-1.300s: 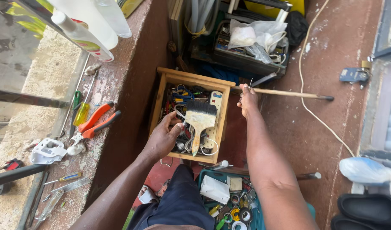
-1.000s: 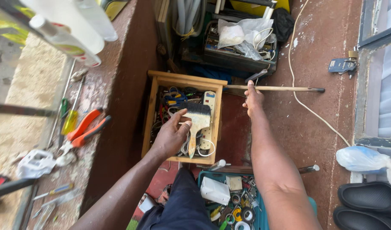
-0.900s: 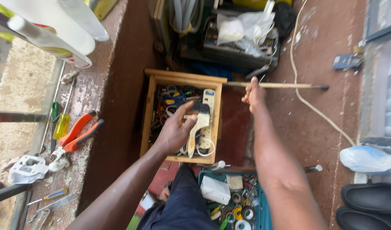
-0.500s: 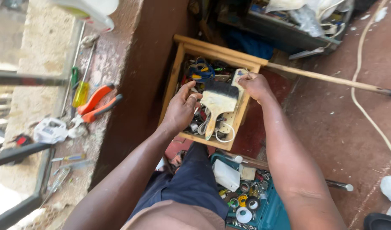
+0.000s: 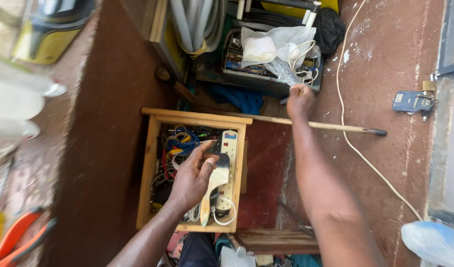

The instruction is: The person connects wires to a power strip and an electrical plug by hand, using a screwdriver to secure the internal connections.

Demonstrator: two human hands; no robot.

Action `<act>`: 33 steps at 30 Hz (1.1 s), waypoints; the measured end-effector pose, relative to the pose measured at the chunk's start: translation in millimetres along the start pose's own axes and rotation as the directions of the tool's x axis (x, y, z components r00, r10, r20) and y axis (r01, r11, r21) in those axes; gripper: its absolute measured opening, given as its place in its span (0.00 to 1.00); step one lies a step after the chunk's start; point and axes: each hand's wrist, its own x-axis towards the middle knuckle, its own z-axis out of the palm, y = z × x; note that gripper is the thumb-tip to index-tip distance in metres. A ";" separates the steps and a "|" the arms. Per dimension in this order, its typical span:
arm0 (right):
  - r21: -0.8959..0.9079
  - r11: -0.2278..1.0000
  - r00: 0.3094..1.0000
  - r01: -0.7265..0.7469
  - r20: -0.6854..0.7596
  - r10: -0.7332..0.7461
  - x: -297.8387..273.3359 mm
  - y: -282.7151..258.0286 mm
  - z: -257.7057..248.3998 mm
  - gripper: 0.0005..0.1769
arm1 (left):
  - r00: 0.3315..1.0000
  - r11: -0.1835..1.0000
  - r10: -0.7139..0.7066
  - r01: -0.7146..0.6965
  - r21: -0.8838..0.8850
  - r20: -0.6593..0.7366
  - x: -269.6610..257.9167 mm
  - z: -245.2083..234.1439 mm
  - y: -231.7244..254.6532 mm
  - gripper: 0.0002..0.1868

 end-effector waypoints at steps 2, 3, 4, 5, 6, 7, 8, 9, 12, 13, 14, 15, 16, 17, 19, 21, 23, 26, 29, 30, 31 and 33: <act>-0.021 0.987 0.987 0.157 -0.029 -0.158 49.5 19.4 17.5 0.10 | 0.999 0.998 0.036 -0.034 -0.055 0.038 23.5 14.3 3.2 0.28; -0.032 0.982 0.982 0.185 -0.031 -0.186 70.3 26.8 27.9 0.11 | 0.997 0.996 0.061 -0.058 -0.074 0.044 33.7 20.3 2.6 0.27; -0.040 0.975 0.975 0.219 -0.028 -0.220 86.8 33.3 42.2 0.13 | 0.995 0.992 0.086 -0.082 -0.095 0.041 43.5 25.7 1.0 0.27; 0.033 0.997 0.994 0.072 0.076 -0.074 100.6 40.9 55.8 0.16 | 0.996 0.992 0.082 -0.077 -0.101 0.045 52.1 30.3 -0.8 0.27; 0.091 0.993 0.979 -0.081 0.193 0.062 117.0 44.6 70.3 0.19 | 0.996 0.992 0.078 -0.073 -0.106 0.043 58.2 33.5 -2.4 0.27; 0.129 0.963 0.931 -0.237 0.315 0.186 130.1 48.2 86.4 0.24 | 0.996 0.991 0.074 -0.069 -0.111 0.042 63.0 34.3 -4.2 0.27; 0.217 0.940 0.916 -0.263 0.364 0.172 138.9 53.4 105.3 0.27 | 0.996 0.994 0.073 -0.070 -0.081 0.042 64.7 32.0 -7.3 0.27; 0.300 0.908 0.899 -0.293 0.411 0.154 147.9 60.6 121.5 0.31 | 0.997 0.996 0.072 -0.070 -0.051 0.042 62.4 29.2 -10.2 0.27; 0.494 0.768 0.846 -0.408 0.521 0.114 194.4 71.5 161.5 0.36 | 0.998 0.999 0.020 -0.017 -0.040 0.054 57.3 21.9 -14.7 0.26; 0.532 0.709 0.821 -0.463 0.558 0.117 201.3 76.0 171.7 0.37 | 0.997 0.999 -0.019 0.022 -0.046 0.069 53.3 19.8 -17.6 0.26; 0.524 0.690 0.810 -0.499 0.565 0.157 209.3 79.8 174.3 0.30 | 0.998 0.999 -0.024 0.027 -0.040 0.059 52.4 20.0 -20.8 0.26; 0.516 0.670 0.797 -0.535 0.571 0.197 215.4 80.8 175.6 0.24 | 0.998 0.999 -0.030 0.031 -0.034 0.048 51.1 19.0 -24.6 0.25; 0.499 0.647 0.776 -0.577 0.581 0.244 210.6 85.5 174.6 0.21 | 0.998 0.999 -0.045 0.046 -0.028 0.041 44.8 17.4 -28.7 0.25; 0.509 0.668 0.820 -0.543 0.494 0.290 208.6 92.5 165.9 0.18 | 0.999 0.998 -0.036 0.038 -0.055 0.032 39.3 16.3 -31.9 0.25; 0.538 0.808 0.971 -0.240 0.133 0.200 220.9 106.0 122.2 0.14 | 1.000 0.992 0.006 -0.003 -0.125 0.025 37.5 22.3 -31.8 0.24; 0.561 0.828 0.976 0.004 -0.184 0.120 227.9 114.0 62.6 0.14 | 0.998 0.995 0.040 -0.036 -0.092 0.042 31.8 23.6 -22.7 0.23; 0.617 0.786 0.948 0.034 -0.270 0.171 222.9 126.4 -12.9 0.15 | 0.997 0.996 0.047 -0.043 -0.079 0.056 18.2 25.7 -7.6 0.23; 0.592 0.804 0.960 0.065 -0.256 0.111 204.1 106.3 -100.8 0.17 | 0.993 0.992 0.103 -0.099 -0.075 0.061 4.9 21.2 22.8 0.22; 0.547 0.832 0.977 0.093 -0.211 0.030 170.1 69.0 -167.0 0.17 | 0.978 0.978 0.199 -0.195 -0.076 0.058 -15.3 16.3 49.6 0.21; 0.537 0.835 0.980 0.120 -0.200 -0.013 163.1 51.3 -179.1 0.17 | 0.976 0.976 0.211 -0.208 -0.066 0.054 -23.1 15.3 58.8 0.21; 0.558 0.800 0.966 0.222 -0.236 -0.103 159.2 36.4 -195.8 0.16 | 0.973 0.974 0.224 -0.221 -0.055 0.050 -31.4 14.2 67.9 0.22; 0.593 0.691 0.909 0.413 -0.313 -0.275 154.4 6.5 -221.9 0.16 | 0.951 0.952 0.307 -0.305 -0.033 0.035 -48.3 7.3 83.8 0.21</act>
